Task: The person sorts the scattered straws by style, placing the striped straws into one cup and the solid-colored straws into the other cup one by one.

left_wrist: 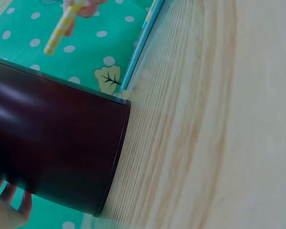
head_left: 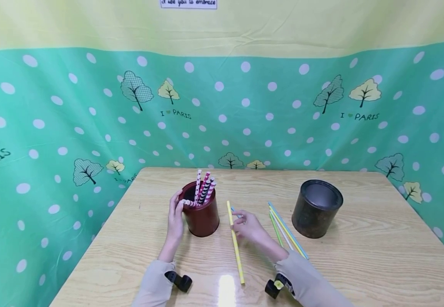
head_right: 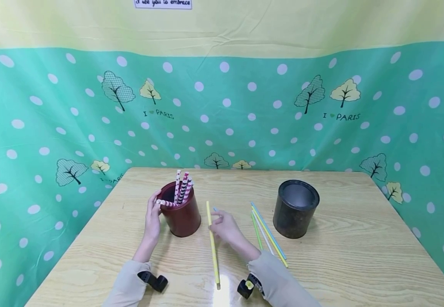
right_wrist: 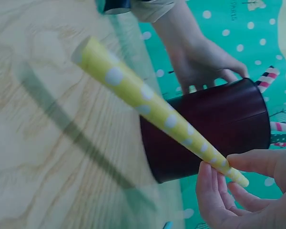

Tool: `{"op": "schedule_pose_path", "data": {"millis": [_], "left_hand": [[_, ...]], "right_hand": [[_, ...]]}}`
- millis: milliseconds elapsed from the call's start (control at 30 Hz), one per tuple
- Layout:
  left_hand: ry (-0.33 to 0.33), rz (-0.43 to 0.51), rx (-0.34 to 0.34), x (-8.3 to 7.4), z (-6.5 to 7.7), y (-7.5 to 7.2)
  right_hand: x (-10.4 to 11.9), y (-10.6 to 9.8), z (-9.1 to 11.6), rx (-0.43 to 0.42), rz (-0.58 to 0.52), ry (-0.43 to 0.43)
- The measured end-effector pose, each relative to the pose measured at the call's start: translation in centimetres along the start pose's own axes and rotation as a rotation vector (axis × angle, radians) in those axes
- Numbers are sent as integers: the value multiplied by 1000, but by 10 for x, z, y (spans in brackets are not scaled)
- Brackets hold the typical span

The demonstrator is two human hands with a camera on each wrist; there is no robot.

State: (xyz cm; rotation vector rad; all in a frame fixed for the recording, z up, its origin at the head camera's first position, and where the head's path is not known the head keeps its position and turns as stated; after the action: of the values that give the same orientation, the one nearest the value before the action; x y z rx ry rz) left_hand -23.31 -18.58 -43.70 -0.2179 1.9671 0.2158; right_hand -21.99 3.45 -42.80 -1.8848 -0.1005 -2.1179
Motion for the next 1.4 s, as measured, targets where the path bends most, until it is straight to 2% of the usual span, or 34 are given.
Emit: {"op": "schedule_pose_path", "data": {"millis": [300, 667, 967, 1167, 1267, 1300, 1367, 1400], "left_hand": [[32, -12, 5, 4, 1, 0], [46, 17, 8, 5, 0, 1], [52, -11, 5, 5, 1, 0], [66, -18, 8, 5, 0, 1], [74, -19, 10, 5, 0, 1], [76, -19, 10, 5, 1, 1], [79, -16, 9, 5, 0, 1], [77, -13, 8, 6, 1, 0]], "right_hand": [[16, -4, 5, -82, -142, -7], [34, -12, 14, -127, -207, -57], [51, -14, 21, -181, -304, -84], [60, -17, 24, -183, -361, -147], [49, -20, 14, -159, -397, -236], [37, -22, 3, -143, -413, -276], [39, -22, 1, -157, -428, -272], [23, -25, -15, -152, -447, -295]]}}
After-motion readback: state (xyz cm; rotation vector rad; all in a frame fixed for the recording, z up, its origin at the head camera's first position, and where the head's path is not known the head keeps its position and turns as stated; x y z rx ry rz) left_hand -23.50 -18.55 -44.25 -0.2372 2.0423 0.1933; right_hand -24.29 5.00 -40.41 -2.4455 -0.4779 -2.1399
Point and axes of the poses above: each hand's wrist, its own z-axis away from the middle knuckle, its own y-axis out of the palm, x = y × z, the point moved 2 cm from there along -z, towards the middle knuckle
